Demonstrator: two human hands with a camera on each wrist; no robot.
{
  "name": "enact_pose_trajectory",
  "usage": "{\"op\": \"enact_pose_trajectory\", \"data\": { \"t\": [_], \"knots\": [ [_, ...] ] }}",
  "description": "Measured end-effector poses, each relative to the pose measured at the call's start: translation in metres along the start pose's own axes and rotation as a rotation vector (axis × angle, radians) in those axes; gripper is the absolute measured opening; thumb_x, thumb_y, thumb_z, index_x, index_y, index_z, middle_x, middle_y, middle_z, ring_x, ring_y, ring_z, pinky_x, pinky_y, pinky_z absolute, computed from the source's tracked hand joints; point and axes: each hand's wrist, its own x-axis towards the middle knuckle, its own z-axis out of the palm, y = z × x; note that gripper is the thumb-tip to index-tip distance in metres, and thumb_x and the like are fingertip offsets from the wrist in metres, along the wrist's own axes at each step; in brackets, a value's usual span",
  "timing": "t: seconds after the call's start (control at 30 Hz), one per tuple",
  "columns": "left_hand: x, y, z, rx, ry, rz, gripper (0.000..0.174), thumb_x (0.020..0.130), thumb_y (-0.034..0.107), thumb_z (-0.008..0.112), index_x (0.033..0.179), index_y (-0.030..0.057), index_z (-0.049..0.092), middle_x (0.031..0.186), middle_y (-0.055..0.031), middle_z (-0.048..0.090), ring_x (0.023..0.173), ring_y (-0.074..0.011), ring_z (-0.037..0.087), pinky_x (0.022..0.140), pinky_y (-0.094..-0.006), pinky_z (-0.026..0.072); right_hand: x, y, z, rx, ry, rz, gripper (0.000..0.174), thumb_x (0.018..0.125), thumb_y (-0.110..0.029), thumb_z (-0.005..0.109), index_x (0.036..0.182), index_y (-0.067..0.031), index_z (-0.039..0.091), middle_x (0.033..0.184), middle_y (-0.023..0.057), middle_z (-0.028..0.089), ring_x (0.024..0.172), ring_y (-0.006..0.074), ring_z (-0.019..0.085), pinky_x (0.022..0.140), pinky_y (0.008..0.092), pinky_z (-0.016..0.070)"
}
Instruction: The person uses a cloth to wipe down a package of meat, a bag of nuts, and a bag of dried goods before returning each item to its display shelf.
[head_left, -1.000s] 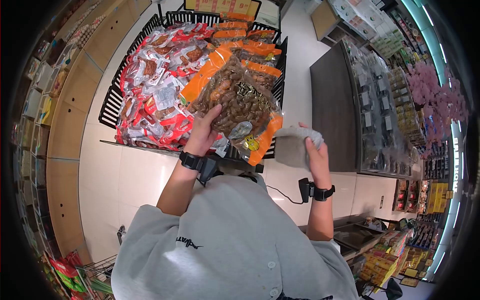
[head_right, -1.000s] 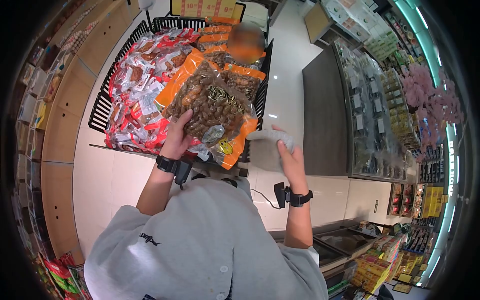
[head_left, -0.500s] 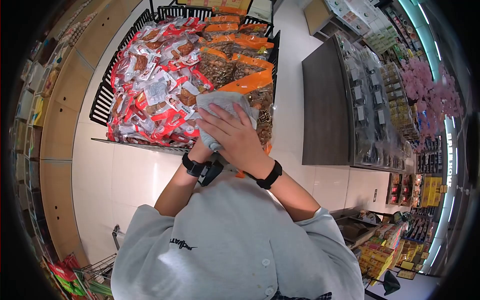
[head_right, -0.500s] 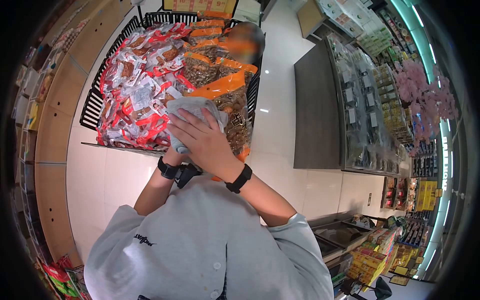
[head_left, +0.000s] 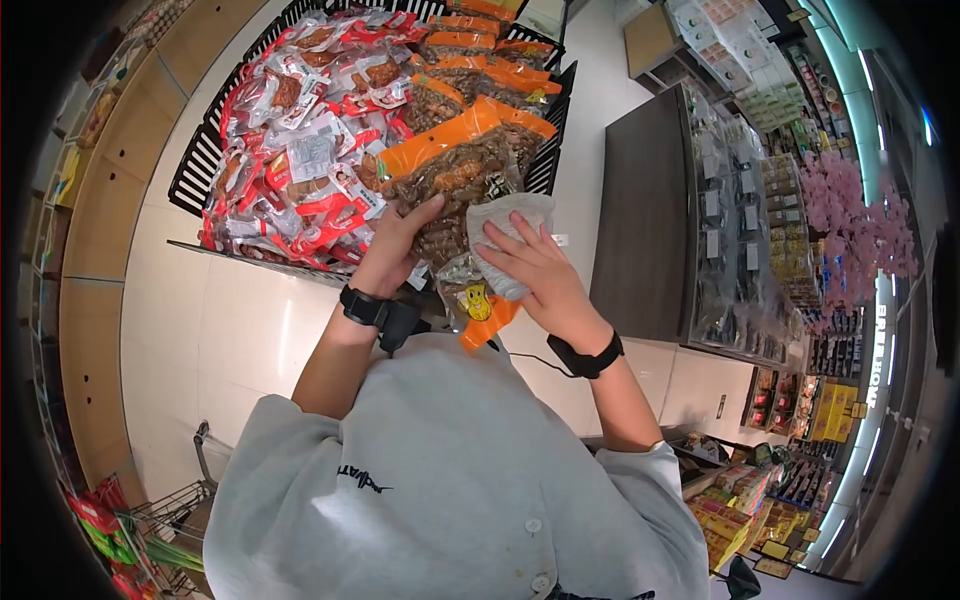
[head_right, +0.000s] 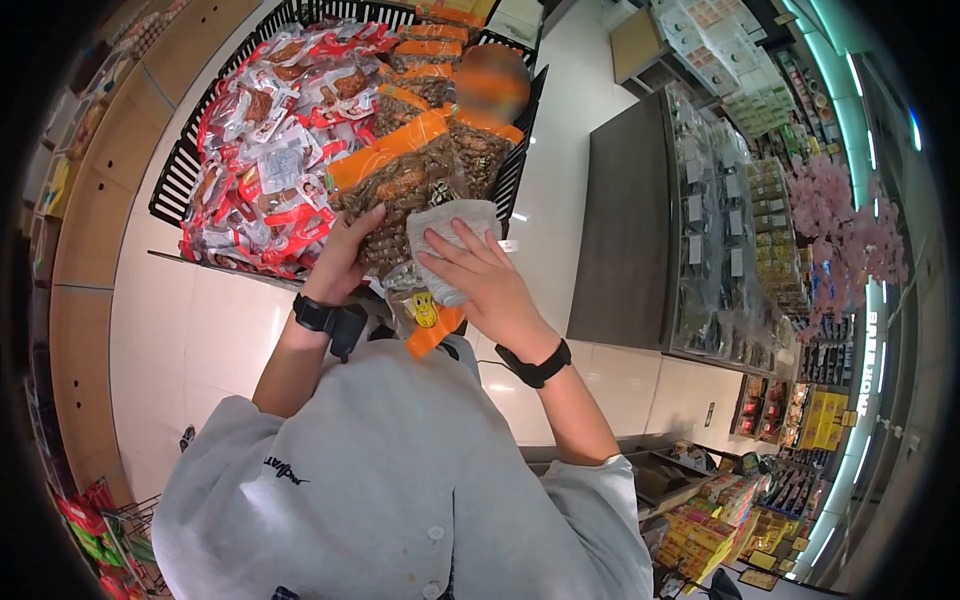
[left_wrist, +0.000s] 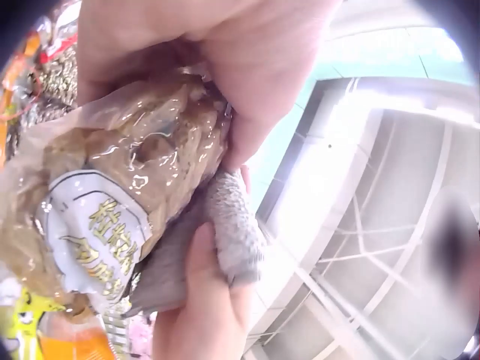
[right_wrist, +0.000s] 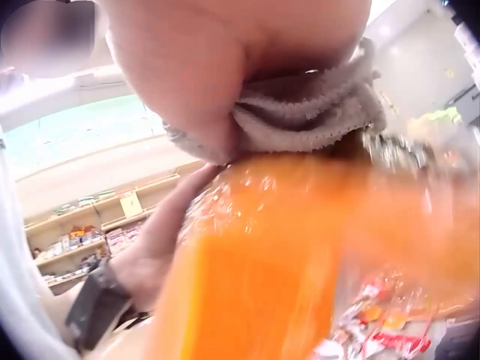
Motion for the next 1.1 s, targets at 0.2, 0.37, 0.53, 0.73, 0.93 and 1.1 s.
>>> {"op": "enact_pose_trajectory", "data": {
  "t": [0.2, 0.37, 0.53, 0.73, 0.93, 1.1],
  "knots": [
    [0.004, 0.005, 0.002, -0.033, -0.046, 0.053, 0.044, 0.09, 0.013, 0.068, 0.128, 0.0001, 0.051, 0.119, -0.0109, 0.063, 0.103, -0.0205, 0.065, 0.088, -0.036, 0.0551, -0.008, 0.021, -0.004, 0.147, 0.17, 0.173, 0.063, 0.081, 0.004, 0.053, 0.142, -0.0133, 0.048, 0.153, 0.0074, 0.037, 0.144, 0.0294, 0.03, 0.116, 0.0427, 0.0263],
    [-0.003, 0.011, 0.014, -0.01, -0.123, 0.019, 0.048, 0.089, 0.013, 0.066, 0.132, 0.0013, 0.047, 0.123, -0.0113, 0.061, 0.109, -0.0213, 0.063, 0.092, -0.0367, 0.0544, -0.003, 0.047, 0.018, 1.006, 0.416, 0.446, 0.049, 0.102, -0.021, 0.051, 0.142, 0.0039, 0.04, 0.149, 0.0128, 0.04, 0.132, 0.0198, 0.042, 0.107, 0.0316, 0.035],
    [-0.008, 0.003, 0.012, -0.305, -0.189, -0.192, 0.05, 0.095, 0.023, 0.057, 0.138, 0.0029, 0.044, 0.133, -0.0127, 0.056, 0.116, -0.0247, 0.06, 0.099, -0.0403, 0.0496, -0.007, 0.04, 0.019, 1.252, 0.338, 0.644, 0.049, 0.101, -0.027, 0.054, 0.138, 0.0027, 0.045, 0.135, 0.0077, 0.054, 0.12, 0.0182, 0.053, 0.103, 0.032, 0.04],
    [0.006, -0.012, -0.003, -0.515, -0.29, -0.151, 0.05, 0.104, 0.037, 0.042, 0.142, 0.0048, 0.04, 0.138, -0.0151, 0.052, 0.124, -0.0257, 0.054, 0.107, -0.0419, 0.0453, -0.006, 0.045, -0.026, 0.792, 0.149, 0.689, 0.04, 0.1, -0.03, 0.055, 0.127, 0.0001, 0.057, 0.122, 0.005, 0.062, 0.112, 0.0126, 0.055, 0.099, 0.029, 0.0402],
    [0.008, -0.012, 0.008, -0.536, -0.351, -0.076, 0.06, 0.102, 0.051, 0.038, 0.14, 0.005, 0.042, 0.136, -0.0122, 0.055, 0.119, -0.0249, 0.059, 0.101, -0.0414, 0.0491, 0.066, 0.02, -0.091, 0.229, 0.335, 0.095, 0.042, 0.097, -0.013, 0.053, 0.137, 0.0011, 0.049, 0.141, 0.0152, 0.051, 0.131, 0.0293, 0.047, 0.111, 0.0406, 0.0342],
    [0.002, -0.019, 0.006, -0.473, -0.236, -0.094, 0.069, 0.098, 0.061, 0.034, 0.143, 0.008, 0.041, 0.138, -0.013, 0.053, 0.123, -0.0272, 0.055, 0.104, -0.0428, 0.0459, 0.091, -0.025, -0.028, -0.332, -0.209, -0.269, 0.061, 0.078, -0.015, 0.068, 0.135, -0.0296, 0.054, 0.155, 0.0003, 0.034, 0.144, 0.0309, 0.027, 0.116, 0.0576, 0.0191]
  ]
}}
